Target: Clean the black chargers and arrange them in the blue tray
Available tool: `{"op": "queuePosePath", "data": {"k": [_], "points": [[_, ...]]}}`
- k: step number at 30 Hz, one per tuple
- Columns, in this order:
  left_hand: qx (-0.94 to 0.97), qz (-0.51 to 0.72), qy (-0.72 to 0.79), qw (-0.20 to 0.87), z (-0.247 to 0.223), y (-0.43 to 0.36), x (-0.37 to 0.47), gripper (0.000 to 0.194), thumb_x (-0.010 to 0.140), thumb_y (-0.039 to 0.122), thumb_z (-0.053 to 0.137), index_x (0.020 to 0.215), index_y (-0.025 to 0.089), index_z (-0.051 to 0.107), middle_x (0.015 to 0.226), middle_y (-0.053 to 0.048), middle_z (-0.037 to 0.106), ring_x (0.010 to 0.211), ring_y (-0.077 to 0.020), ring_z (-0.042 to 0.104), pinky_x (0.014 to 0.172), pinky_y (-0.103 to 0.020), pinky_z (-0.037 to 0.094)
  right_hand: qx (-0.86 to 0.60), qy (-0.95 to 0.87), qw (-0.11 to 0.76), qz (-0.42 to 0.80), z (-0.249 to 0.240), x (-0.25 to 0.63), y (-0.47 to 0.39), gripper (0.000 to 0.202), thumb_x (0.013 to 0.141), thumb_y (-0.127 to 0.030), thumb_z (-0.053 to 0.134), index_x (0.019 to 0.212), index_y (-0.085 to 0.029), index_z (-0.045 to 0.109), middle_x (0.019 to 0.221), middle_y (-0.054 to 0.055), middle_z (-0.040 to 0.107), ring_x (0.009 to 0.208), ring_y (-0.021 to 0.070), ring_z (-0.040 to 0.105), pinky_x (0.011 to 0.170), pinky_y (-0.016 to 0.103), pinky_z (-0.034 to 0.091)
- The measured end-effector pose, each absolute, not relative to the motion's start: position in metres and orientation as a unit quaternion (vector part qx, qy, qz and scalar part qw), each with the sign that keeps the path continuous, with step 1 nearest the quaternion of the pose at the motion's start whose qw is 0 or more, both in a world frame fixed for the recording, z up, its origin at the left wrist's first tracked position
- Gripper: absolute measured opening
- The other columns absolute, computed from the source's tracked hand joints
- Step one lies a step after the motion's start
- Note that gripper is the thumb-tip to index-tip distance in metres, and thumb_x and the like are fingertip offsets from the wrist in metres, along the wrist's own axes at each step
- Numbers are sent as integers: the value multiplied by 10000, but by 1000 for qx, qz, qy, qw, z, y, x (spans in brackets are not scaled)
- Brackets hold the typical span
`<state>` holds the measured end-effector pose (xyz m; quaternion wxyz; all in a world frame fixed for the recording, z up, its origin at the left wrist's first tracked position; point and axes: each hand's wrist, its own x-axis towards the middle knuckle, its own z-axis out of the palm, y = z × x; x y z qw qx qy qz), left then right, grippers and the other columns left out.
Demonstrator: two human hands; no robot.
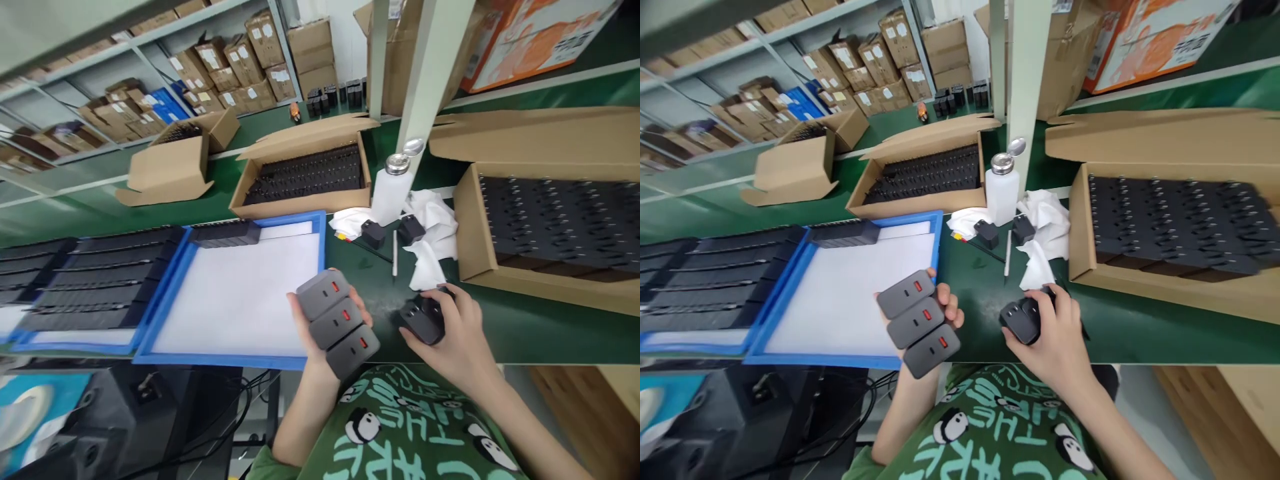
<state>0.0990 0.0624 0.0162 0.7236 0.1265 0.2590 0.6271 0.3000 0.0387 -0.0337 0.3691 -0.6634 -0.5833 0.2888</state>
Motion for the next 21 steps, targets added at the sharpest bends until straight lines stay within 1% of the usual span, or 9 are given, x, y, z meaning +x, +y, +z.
{"op": "queuePosePath", "data": {"k": [1, 3, 5, 6, 8, 10, 13, 16, 21], "points": [[124, 627, 254, 726, 16, 62, 98, 584, 722, 754, 672, 1008, 247, 707, 739, -36, 618, 599, -150, 566, 543, -259, 494, -639, -502, 438, 385, -26, 302, 41, 566, 575, -426, 844, 1061, -232, 629, 1279, 142, 517, 1277, 411, 418, 1082, 580, 322], [123, 633, 257, 720, 14, 62, 95, 607, 703, 749, 691, 1017, 229, 711, 750, -47, 626, 608, -150, 574, 545, -255, 510, -569, -357, 524, 523, -8, 307, 44, 591, 602, -567, 785, 1073, -262, 601, 1219, 107, 577, 1181, 360, 513, 1002, 554, 415], [134, 640, 280, 703, 12, 64, 93, 646, 666, 757, 706, 1008, 208, 710, 741, -56, 621, 591, -151, 564, 521, -257, 514, -488, -229, 554, 634, 11, 313, 46, 611, 678, -722, 608, 1079, -261, 588, 1144, 100, 634, 1048, 331, 591, 857, 531, 500], [141, 640, 296, 695, 12, 65, 93, 664, 633, 757, 722, 998, 203, 708, 731, -55, 614, 580, -152, 554, 507, -261, 514, -441, -162, 559, 683, 20, 315, 48, 612, 707, -745, 536, 1065, -252, 591, 1109, 100, 654, 1012, 321, 608, 811, 514, 516], [151, 632, 327, 686, 13, 68, 96, 696, 553, 754, 761, 975, 205, 701, 709, -44, 598, 557, -150, 532, 477, -267, 509, -314, -20, 576, 755, 33, 320, 50, 547, 725, -688, 549, 1028, -236, 604, 1076, 87, 672, 1006, 300, 614, 800, 483, 521], [153, 623, 360, 677, 17, 70, 101, 728, 481, 766, 781, 944, 211, 695, 693, -33, 582, 548, -150, 514, 457, -271, 505, -231, 38, 583, 778, 40, 325, 49, 502, 727, -632, 584, 1027, -230, 603, 1058, 78, 676, 996, 286, 615, 799, 459, 519], [147, 610, 407, 663, 24, 72, 114, 779, 405, 799, 775, 906, 209, 693, 683, -32, 566, 548, -154, 497, 444, -284, 504, -179, 23, 588, 788, 42, 334, 45, 528, 729, -636, 585, 1072, -235, 580, 1139, 96, 648, 1006, 276, 605, 804, 430, 502], [141, 601, 442, 650, 28, 74, 130, 814, 389, 824, 745, 907, 197, 696, 691, -47, 566, 558, -166, 491, 444, -310, 510, -138, -18, 588, 797, 43, 345, 39, 558, 721, -646, 585, 1109, -247, 551, 1215, 106, 612, 1010, 258, 596, 812, 396, 477], [133, 579, 477, 648, 34, 77, 159, 817, 405, 839, 713, 898, 188, 705, 714, -69, 580, 581, -182, 502, 450, -320, 520, -97, -62, 599, 792, 48, 366, 34, 570, 712, -665, 594, 1098, -250, 533, 1224, 105, 593, 1027, 251, 588, 822, 377, 456]]}}
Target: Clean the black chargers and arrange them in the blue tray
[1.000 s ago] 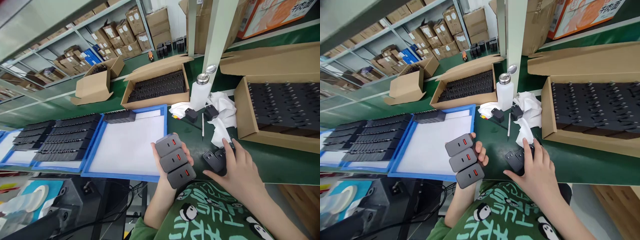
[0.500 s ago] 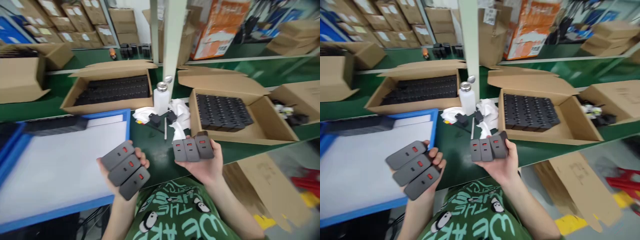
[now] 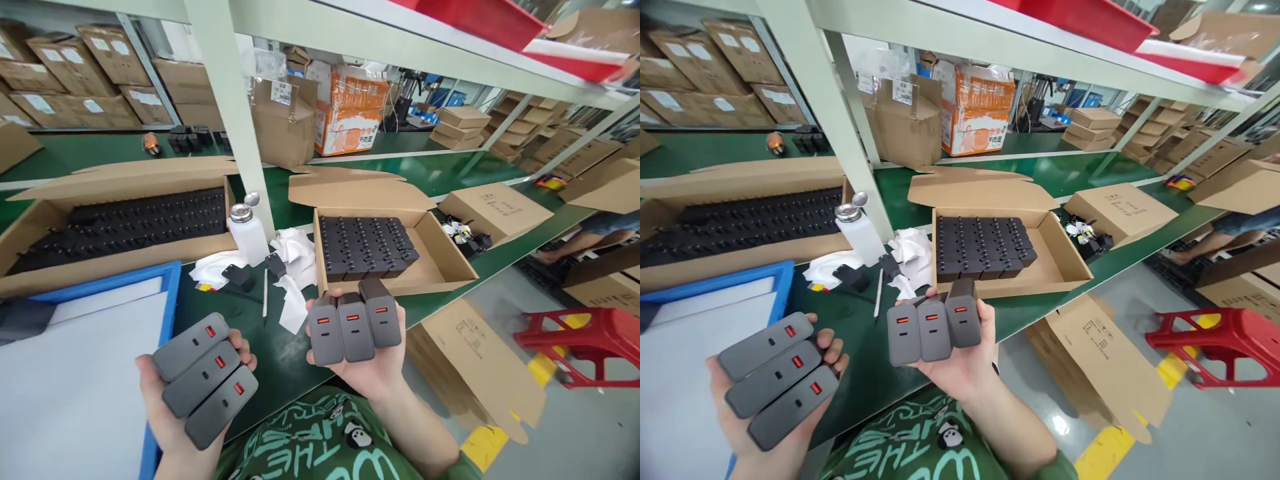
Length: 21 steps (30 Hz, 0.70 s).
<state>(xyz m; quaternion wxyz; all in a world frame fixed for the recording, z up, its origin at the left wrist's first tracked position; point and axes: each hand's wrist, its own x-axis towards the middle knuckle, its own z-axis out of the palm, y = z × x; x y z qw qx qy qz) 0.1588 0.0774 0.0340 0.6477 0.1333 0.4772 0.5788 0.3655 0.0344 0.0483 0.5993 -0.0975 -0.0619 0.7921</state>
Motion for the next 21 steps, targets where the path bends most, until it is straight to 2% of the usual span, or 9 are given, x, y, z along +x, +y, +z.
{"op": "queuePosePath", "data": {"k": [7, 12, 14, 19, 21], "points": [[124, 555, 529, 630, 46, 81, 190, 852, 314, 857, 708, 852, 195, 718, 709, -69, 595, 605, -201, 546, 442, -309, 542, -62, -93, 623, 774, 51, 389, 29, 633, 679, -688, 653, 1134, -264, 533, 1259, 110, 570, 1020, 249, 593, 823, 372, 463], [125, 541, 552, 622, 45, 81, 205, 866, 286, 849, 709, 869, 209, 721, 720, -76, 625, 605, -223, 562, 444, -336, 560, -54, -61, 629, 773, 49, 404, 27, 605, 694, -683, 602, 1129, -272, 519, 1278, 109, 560, 1043, 254, 588, 846, 380, 458], [139, 538, 552, 621, 43, 80, 208, 859, 322, 868, 691, 881, 216, 722, 714, -76, 636, 619, -233, 572, 457, -336, 569, -62, -56, 634, 769, 49, 409, 26, 603, 692, -682, 599, 1130, -275, 521, 1279, 102, 567, 1042, 255, 592, 855, 381, 454], [133, 532, 541, 638, 39, 76, 216, 744, 567, 845, 569, 923, 214, 737, 775, -97, 682, 699, -251, 611, 549, -343, 605, -81, -28, 652, 753, 52, 420, 25, 573, 698, -685, 593, 1087, -267, 547, 1255, 94, 603, 1033, 245, 602, 873, 393, 466], [138, 529, 544, 636, 40, 73, 220, 738, 551, 841, 585, 921, 221, 739, 768, -88, 677, 687, -243, 606, 540, -332, 602, -86, -9, 664, 743, 54, 425, 24, 552, 701, -672, 599, 1073, -266, 552, 1238, 87, 618, 1053, 236, 597, 879, 392, 472]]}}
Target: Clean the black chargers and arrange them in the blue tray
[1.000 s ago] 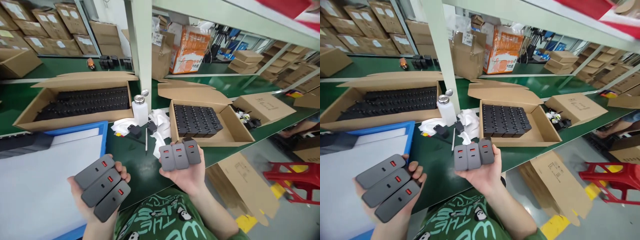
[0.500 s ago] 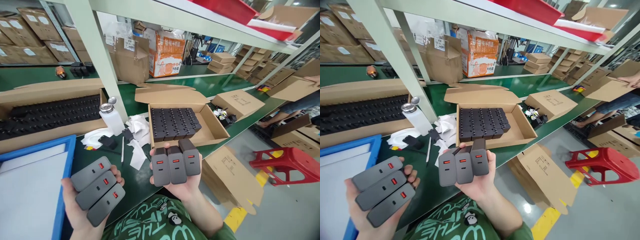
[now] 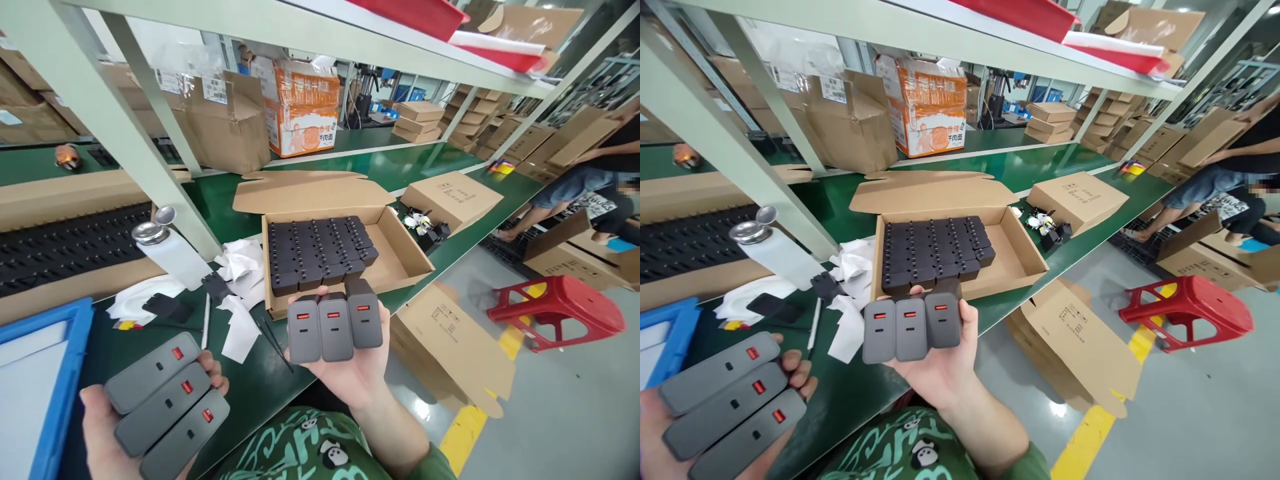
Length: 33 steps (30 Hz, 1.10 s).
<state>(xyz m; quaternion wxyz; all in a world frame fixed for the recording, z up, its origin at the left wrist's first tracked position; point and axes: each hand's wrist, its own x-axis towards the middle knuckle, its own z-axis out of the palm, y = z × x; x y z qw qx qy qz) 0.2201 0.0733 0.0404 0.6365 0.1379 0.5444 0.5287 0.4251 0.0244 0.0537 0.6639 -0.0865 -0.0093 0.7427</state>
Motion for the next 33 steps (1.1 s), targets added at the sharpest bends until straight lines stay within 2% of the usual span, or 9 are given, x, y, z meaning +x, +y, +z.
{"op": "queuePosePath", "data": {"k": [4, 7, 11, 14, 19, 26, 29, 31, 33], "points": [[186, 517, 545, 633, 41, 71, 225, 768, 446, 844, 679, 908, 233, 740, 755, -77, 672, 661, -242, 603, 515, -335, 598, -102, -2, 684, 722, 53, 434, 20, 528, 706, -652, 621, 1070, -274, 560, 1252, 74, 629, 1128, 248, 588, 923, 427, 470], [222, 497, 492, 679, 35, 77, 224, 756, 464, 823, 708, 948, 243, 736, 714, -68, 652, 587, -225, 587, 471, -344, 579, -132, -17, 700, 702, 49, 437, 15, 515, 708, -650, 638, 1054, -273, 582, 1225, 72, 647, 1133, 265, 600, 906, 432, 488], [263, 361, 185, 875, 32, 86, 234, 686, 613, 762, 679, 1047, 234, 730, 702, -67, 622, 484, -175, 544, 422, -321, 523, -238, -101, 776, 576, 41, 430, 12, 459, 722, -503, 697, 1104, -269, 600, 1118, 60, 669, 1063, 276, 624, 873, 416, 508], [217, 255, 14, 942, 42, 81, 254, 649, 717, 739, 627, 1116, 231, 690, 688, -33, 567, 494, -155, 538, 468, -302, 515, -324, -180, 800, 472, 34, 419, 11, 484, 697, -398, 741, 1140, -278, 589, 1161, 50, 633, 1042, 256, 611, 887, 392, 497], [165, 303, 57, 937, 51, 71, 279, 570, 796, 708, 594, 1059, 206, 649, 622, 6, 500, 440, -129, 489, 427, -249, 459, -448, -314, 762, 346, 31, 406, 8, 474, 708, -351, 756, 1137, -282, 565, 1316, 61, 502, 1154, 269, 540, 998, 414, 425], [133, 366, 70, 918, 33, 76, 260, 513, 911, 663, 418, 1090, 213, 584, 596, 44, 446, 312, -82, 289, 321, -231, 297, -473, -422, 688, 353, 28, 393, 6, 433, 754, -326, 735, 1152, -285, 569, 1310, 76, 480, 1249, 284, 469, 1044, 423, 393], [125, 395, 77, 907, 36, 77, 250, 494, 917, 642, 439, 1102, 202, 566, 603, 43, 445, 333, -84, 305, 323, -223, 267, -481, -448, 669, 348, 24, 388, 6, 428, 772, -322, 717, 1167, -285, 558, 1306, 81, 473, 1293, 287, 433, 1058, 425, 382], [107, 419, 78, 898, 40, 77, 245, 409, 940, 558, 459, 1117, 203, 557, 613, 38, 461, 359, -85, 360, 334, -205, 271, -494, -463, 647, 351, 22, 389, 5, 473, 733, -296, 757, 1167, -285, 569, 1331, 80, 461, 1324, 294, 406, 1061, 411, 374], [76, 440, 51, 893, 45, 76, 240, 311, 948, 439, 486, 1132, 196, 548, 618, 37, 494, 385, -83, 434, 338, -180, 287, -491, -425, 649, 395, 22, 393, 6, 496, 695, -301, 788, 1148, -286, 587, 1325, 69, 484, 1266, 289, 465, 1014, 388, 410]]}}
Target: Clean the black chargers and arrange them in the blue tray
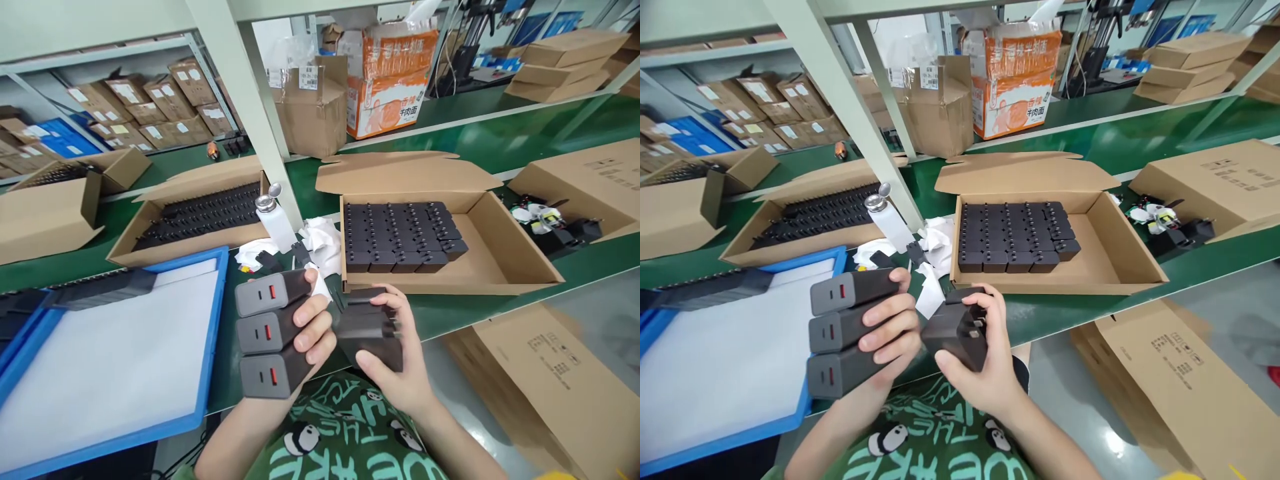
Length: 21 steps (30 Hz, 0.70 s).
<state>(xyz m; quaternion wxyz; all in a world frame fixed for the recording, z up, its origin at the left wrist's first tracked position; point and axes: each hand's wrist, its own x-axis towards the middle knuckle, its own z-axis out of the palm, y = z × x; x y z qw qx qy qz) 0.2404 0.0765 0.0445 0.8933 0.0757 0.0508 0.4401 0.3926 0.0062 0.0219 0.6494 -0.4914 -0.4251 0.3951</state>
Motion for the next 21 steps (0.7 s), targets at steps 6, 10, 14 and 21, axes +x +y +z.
{"op": "queuePosePath", "data": {"k": [6, 10, 14, 21], "points": [[16, 454, -49, 890, 51, 77, 230, 236, 941, 217, 397, 1134, 198, 531, 666, -2, 642, 444, -97, 603, 346, -120, 369, -301, -70, 660, 685, 32, 403, 16, 474, 703, -565, 685, 1058, -259, 611, 1046, 67, 676, 978, 297, 636, 847, 459, 516], [-29, 428, -90, 899, 46, 81, 227, 227, 903, 193, 406, 1082, 205, 544, 648, 6, 644, 387, -86, 561, 317, -105, 351, -206, -35, 618, 758, 36, 407, 21, 509, 708, -654, 629, 1037, -266, 609, 1076, 75, 685, 1056, 295, 627, 861, 456, 511], [-72, 403, -120, 904, 42, 84, 228, 202, 900, 161, 432, 1045, 228, 556, 595, 53, 600, 332, -68, 500, 264, -91, 290, -173, -47, 617, 767, 37, 409, 22, 506, 712, -676, 606, 1038, -289, 589, 1091, 63, 667, 1076, 287, 610, 865, 454, 502], [-65, 423, -111, 897, 42, 86, 224, 168, 915, 144, 483, 1031, 226, 573, 583, 67, 623, 323, -67, 530, 231, -83, 252, -133, -37, 614, 777, 39, 414, 21, 562, 721, -723, 556, 1084, -293, 557, 1166, 79, 629, 1039, 258, 602, 793, 380, 480]]}}
